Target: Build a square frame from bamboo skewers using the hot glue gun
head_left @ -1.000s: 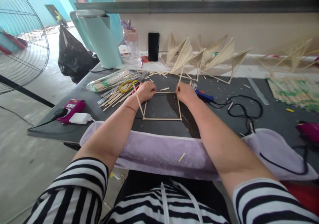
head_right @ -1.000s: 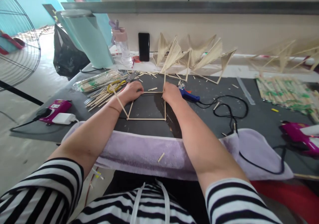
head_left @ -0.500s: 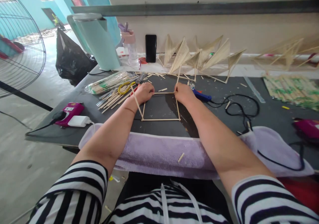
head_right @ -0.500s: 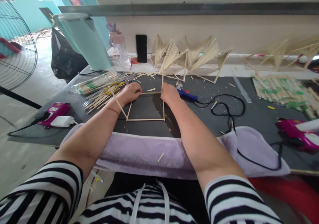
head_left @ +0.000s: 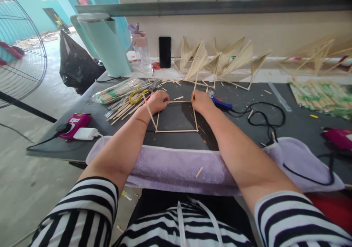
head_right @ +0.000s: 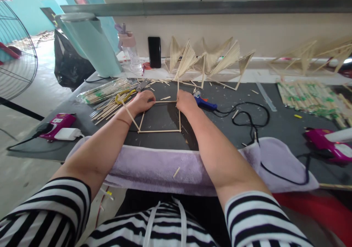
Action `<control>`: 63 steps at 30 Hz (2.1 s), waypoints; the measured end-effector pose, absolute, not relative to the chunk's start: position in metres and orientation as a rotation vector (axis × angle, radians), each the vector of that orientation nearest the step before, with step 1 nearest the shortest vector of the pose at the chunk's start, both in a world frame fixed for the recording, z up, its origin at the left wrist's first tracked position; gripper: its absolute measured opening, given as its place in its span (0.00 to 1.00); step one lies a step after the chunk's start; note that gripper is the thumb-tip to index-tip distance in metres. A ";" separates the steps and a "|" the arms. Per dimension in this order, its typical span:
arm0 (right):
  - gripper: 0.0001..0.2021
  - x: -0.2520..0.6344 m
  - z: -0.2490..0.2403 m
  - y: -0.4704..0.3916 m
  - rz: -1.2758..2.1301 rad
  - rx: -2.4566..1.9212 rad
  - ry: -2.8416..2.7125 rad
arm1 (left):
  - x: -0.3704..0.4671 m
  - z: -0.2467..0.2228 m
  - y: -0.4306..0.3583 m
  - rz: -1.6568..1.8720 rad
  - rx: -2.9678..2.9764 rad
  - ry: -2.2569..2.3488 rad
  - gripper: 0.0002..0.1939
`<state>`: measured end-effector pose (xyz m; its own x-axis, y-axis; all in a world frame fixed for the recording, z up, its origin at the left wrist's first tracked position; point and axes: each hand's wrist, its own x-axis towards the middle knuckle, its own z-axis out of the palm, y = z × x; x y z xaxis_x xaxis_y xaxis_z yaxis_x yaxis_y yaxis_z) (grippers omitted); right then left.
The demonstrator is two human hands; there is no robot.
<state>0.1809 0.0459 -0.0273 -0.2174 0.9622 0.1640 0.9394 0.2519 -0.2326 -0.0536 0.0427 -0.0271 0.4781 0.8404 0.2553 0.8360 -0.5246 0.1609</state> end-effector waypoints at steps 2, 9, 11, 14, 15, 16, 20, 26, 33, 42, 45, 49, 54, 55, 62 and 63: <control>0.10 0.180 -0.026 0.045 0.129 -1.762 -2.255 | -0.053 -0.026 0.042 0.477 2.664 1.573 0.11; 0.10 0.181 -0.026 0.045 0.148 -1.759 -2.249 | -0.057 -0.033 0.047 0.562 2.557 1.818 0.14; 0.10 0.181 -0.026 0.045 0.157 -1.756 -2.247 | -0.059 -0.035 0.049 0.567 2.542 1.843 0.14; 0.10 0.181 -0.025 0.044 0.165 -1.751 -2.242 | -0.059 -0.035 0.049 0.551 2.535 1.848 0.14; 0.10 0.181 -0.025 0.044 0.163 -1.748 -2.241 | -0.059 -0.036 0.050 0.548 2.535 1.848 0.14; 0.10 0.181 -0.025 0.044 0.160 -1.746 -2.241 | -0.059 -0.036 0.050 0.546 2.536 1.850 0.14; 0.11 0.181 -0.025 0.044 0.130 -1.751 -2.253 | -0.060 -0.038 0.052 0.529 2.552 1.843 0.14; 0.10 0.181 -0.026 0.044 0.116 -1.758 -2.254 | -0.060 -0.037 0.051 0.517 2.552 1.852 0.14; 0.09 0.181 -0.027 0.045 0.099 -1.744 -2.240 | -0.059 -0.037 0.051 0.510 2.541 1.831 0.14; 0.10 0.182 -0.031 0.048 0.097 -1.740 -2.245 | -0.058 -0.036 0.049 0.517 2.544 1.827 0.15; 0.10 0.183 -0.031 0.047 0.095 -1.724 -2.240 | -0.058 -0.036 0.050 0.523 2.548 1.825 0.15; 0.09 0.182 -0.030 0.046 0.094 -1.728 -2.238 | -0.058 -0.038 0.052 0.539 2.551 1.820 0.15; 0.09 0.181 -0.029 0.046 0.105 -1.742 -2.242 | -0.057 -0.037 0.051 0.525 2.561 1.824 0.14; 0.09 0.181 -0.029 0.046 0.105 -1.740 -2.239 | -0.057 -0.037 0.050 0.518 2.563 1.823 0.14; 0.09 0.182 -0.029 0.046 0.100 -1.746 -2.236 | -0.057 -0.035 0.049 0.523 2.558 1.814 0.14; 0.09 0.182 -0.029 0.046 0.094 -1.741 -2.239 | -0.057 -0.035 0.049 0.527 2.556 1.811 0.14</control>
